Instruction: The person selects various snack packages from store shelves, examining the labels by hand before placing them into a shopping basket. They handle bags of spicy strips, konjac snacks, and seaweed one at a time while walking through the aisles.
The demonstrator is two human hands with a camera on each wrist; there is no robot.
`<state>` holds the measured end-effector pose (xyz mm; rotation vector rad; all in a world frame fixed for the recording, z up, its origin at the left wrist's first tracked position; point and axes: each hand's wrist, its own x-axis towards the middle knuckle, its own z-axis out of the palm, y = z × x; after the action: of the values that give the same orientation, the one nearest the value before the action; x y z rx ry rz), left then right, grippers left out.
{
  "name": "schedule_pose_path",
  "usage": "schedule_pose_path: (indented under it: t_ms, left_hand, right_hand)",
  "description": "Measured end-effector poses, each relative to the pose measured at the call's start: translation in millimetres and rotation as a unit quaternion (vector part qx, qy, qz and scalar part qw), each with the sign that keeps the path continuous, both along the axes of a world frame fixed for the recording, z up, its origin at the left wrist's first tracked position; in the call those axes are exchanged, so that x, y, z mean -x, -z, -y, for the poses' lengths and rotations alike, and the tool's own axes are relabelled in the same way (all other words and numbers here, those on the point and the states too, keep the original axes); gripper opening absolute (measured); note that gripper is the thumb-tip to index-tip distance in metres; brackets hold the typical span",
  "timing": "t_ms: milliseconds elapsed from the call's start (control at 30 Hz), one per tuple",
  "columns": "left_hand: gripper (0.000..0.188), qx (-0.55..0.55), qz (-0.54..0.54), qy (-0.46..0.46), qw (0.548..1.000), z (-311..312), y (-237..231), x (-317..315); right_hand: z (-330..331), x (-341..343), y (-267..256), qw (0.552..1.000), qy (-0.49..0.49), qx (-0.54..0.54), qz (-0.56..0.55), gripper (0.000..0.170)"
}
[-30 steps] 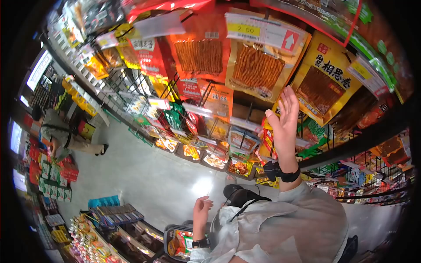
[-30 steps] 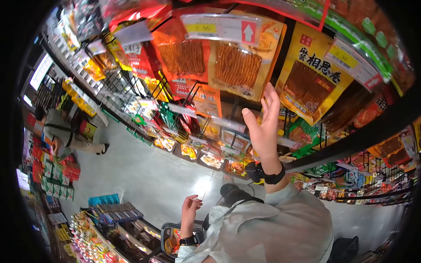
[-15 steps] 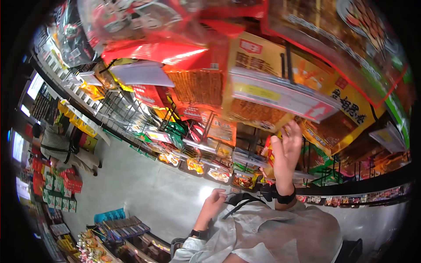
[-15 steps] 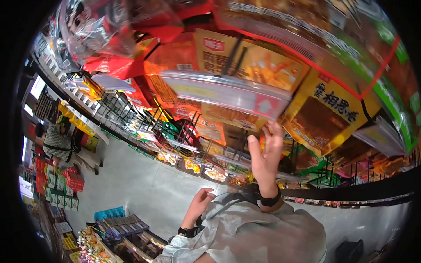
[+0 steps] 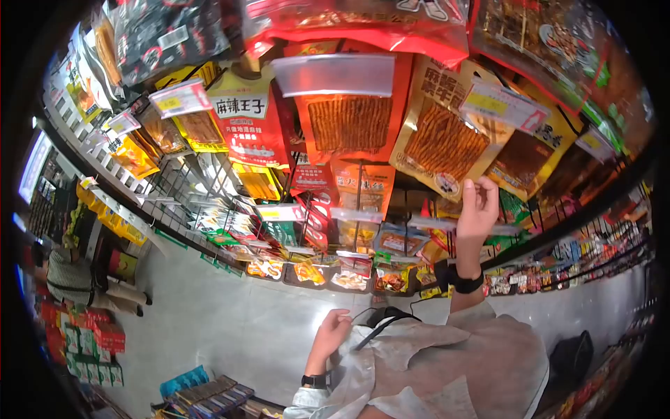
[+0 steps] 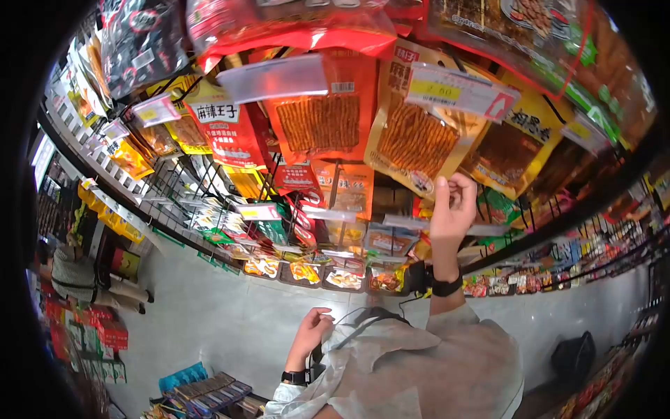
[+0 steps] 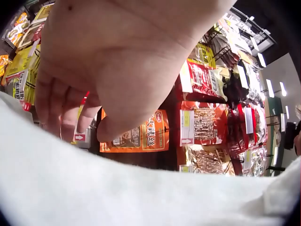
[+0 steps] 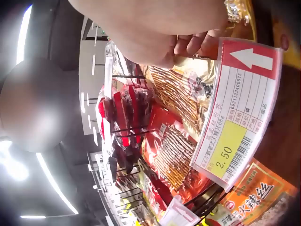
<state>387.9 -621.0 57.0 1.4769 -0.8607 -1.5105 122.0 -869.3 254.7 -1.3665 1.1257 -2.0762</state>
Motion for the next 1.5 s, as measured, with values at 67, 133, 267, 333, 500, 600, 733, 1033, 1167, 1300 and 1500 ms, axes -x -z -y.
schedule_pose_path:
  t_ms: [67,133,267,333,500,600,733,1033,1167,1300,1500]
  left_hand:
    - [0.028,-0.007,-0.024,0.005,1.000,-21,4,-22]
    - [0.026,-0.007,-0.010,0.009,1.000,-38,13,-42]
    - [0.025,-0.010,-0.037,0.007,0.999,-68,24,-71]
    - [0.025,-0.012,-0.039,0.007,0.999,-76,21,-83]
    - [0.028,-0.004,-0.027,0.026,0.999,-91,19,-104]
    - [0.027,-0.006,-0.034,0.019,0.999,-91,13,-112]
    - [0.027,-0.026,-0.046,-0.002,0.999,-81,-2,-112]
    - [0.023,-0.014,-0.021,-0.038,0.999,-61,9,-107]
    - [0.025,-0.040,-0.018,-0.092,0.995,-57,6,-112]
    - [0.025,-0.043,-0.038,-0.143,0.988,-43,-8,-106]
    - [0.024,-0.063,-0.067,-0.129,0.987,-34,4,-98]
  right_hand:
    - [-10,-8,-6,1.000,0.024,0.012,-0.004,0.016]
    - [-23,-17,-16,1.000,0.028,-0.004,-0.010,0.015]
    - [-41,-31,-21,1.000,0.023,-0.011,-0.010,0.018]
    - [-54,-37,-22,1.000,0.005,-0.024,-0.007,0.021]
    - [-77,-48,-3,0.998,0.001,-0.063,-0.030,0.025]
    - [-80,-52,5,0.993,0.057,-0.059,-0.083,0.022]
    - [-80,-64,6,0.995,-0.014,-0.046,-0.087,0.017]
    - [-8,-108,-22,0.973,-0.159,-0.059,-0.157,0.037]
    - [28,-122,-23,0.974,-0.120,-0.030,-0.192,0.060]
    - [35,-135,-29,0.972,-0.093,-0.041,-0.213,0.062]
    - [39,-131,-22,0.977,-0.114,-0.096,-0.153,0.060]
